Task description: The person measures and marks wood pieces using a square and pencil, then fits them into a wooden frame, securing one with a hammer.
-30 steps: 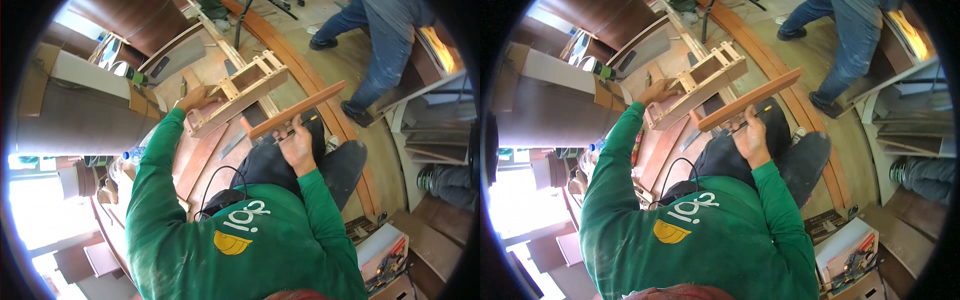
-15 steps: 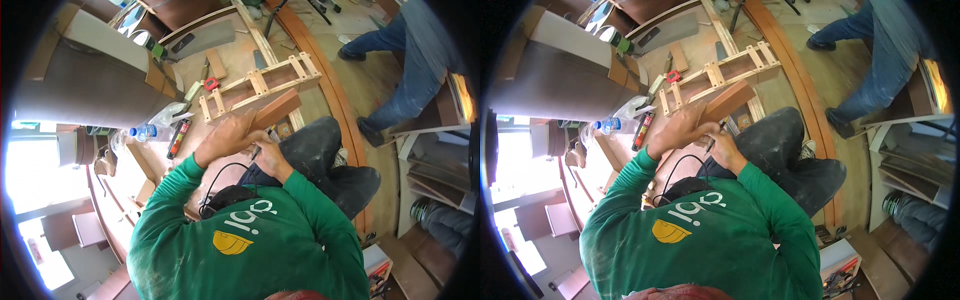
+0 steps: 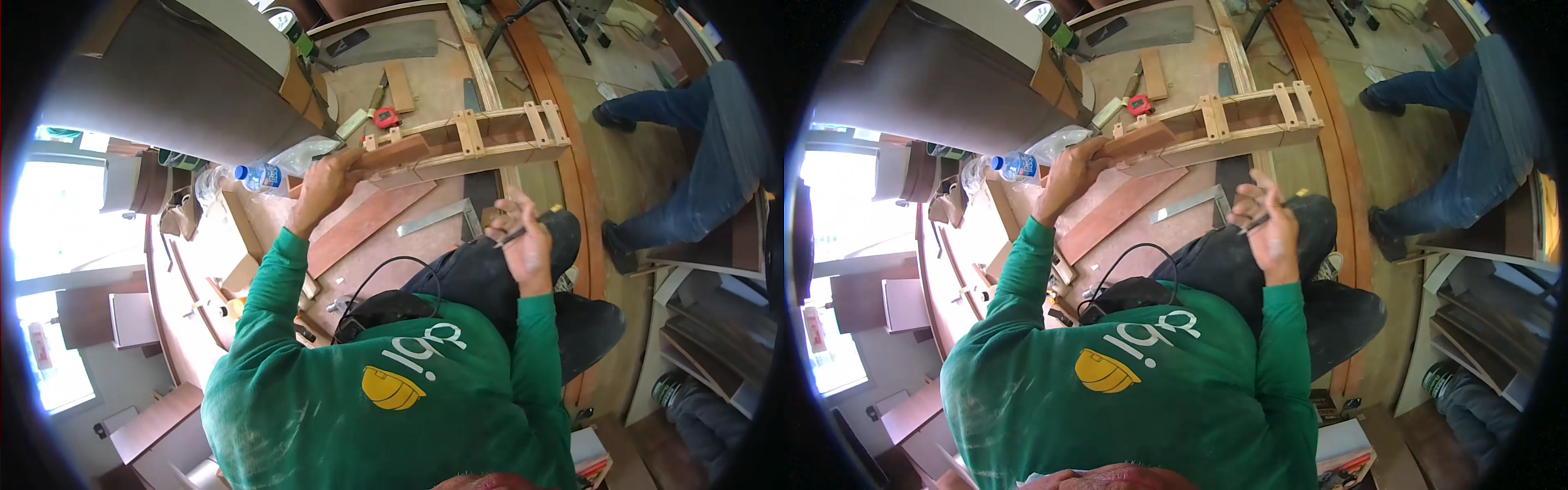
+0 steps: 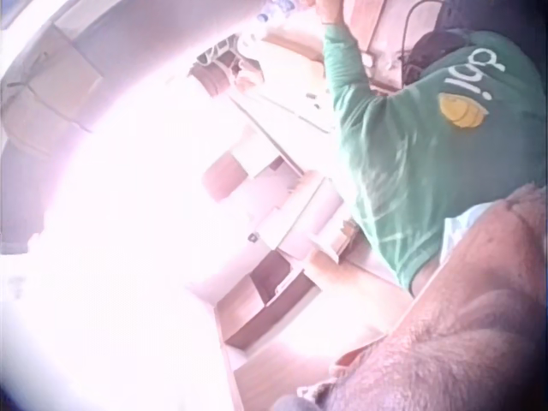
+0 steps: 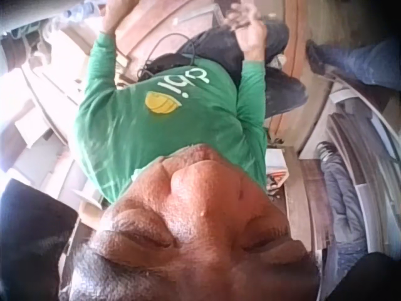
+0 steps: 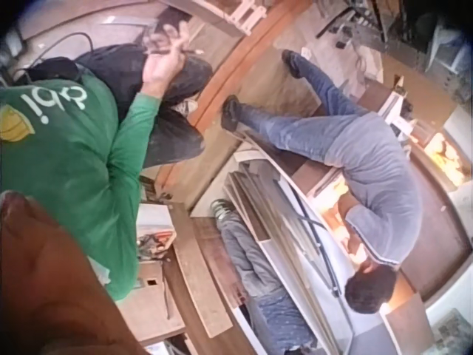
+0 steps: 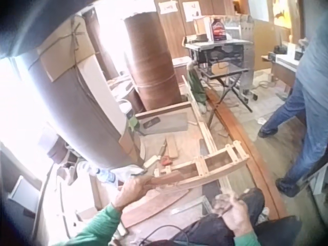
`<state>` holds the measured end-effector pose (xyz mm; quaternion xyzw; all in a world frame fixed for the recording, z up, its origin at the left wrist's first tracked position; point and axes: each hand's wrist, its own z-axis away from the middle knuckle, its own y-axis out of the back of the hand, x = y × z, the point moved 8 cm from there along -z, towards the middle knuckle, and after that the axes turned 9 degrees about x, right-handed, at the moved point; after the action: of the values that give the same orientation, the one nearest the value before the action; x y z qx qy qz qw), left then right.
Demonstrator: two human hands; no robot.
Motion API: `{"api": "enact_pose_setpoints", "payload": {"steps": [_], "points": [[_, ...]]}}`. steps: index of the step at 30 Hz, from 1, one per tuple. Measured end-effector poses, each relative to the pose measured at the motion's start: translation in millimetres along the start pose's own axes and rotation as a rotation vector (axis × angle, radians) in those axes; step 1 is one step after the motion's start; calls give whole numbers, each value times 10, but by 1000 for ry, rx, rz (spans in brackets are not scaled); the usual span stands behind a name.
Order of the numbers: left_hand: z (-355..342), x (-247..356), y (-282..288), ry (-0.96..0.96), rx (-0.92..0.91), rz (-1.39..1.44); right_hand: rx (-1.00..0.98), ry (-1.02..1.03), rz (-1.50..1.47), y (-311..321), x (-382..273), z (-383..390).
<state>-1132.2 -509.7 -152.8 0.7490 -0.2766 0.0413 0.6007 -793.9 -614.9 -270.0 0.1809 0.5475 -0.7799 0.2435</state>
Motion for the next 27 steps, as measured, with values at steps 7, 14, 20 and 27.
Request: {"api": "enact_pose_setpoints", "payload": {"steps": [7, 14, 20, 27], "points": [[200, -248, 374, 234, -93, -239, 71, 120, -135, 663, -355, 225], [470, -684, 493, 363, -92, -438, 398, 455, 732, 382, -756, -241], [387, -985, -33, 286, -173, -437, 432, 843, 1365, -477, -1341, -781], [415, -1046, -296, 285, -209, -340, 425, 808, 1500, -253, -1290, -986]]}}
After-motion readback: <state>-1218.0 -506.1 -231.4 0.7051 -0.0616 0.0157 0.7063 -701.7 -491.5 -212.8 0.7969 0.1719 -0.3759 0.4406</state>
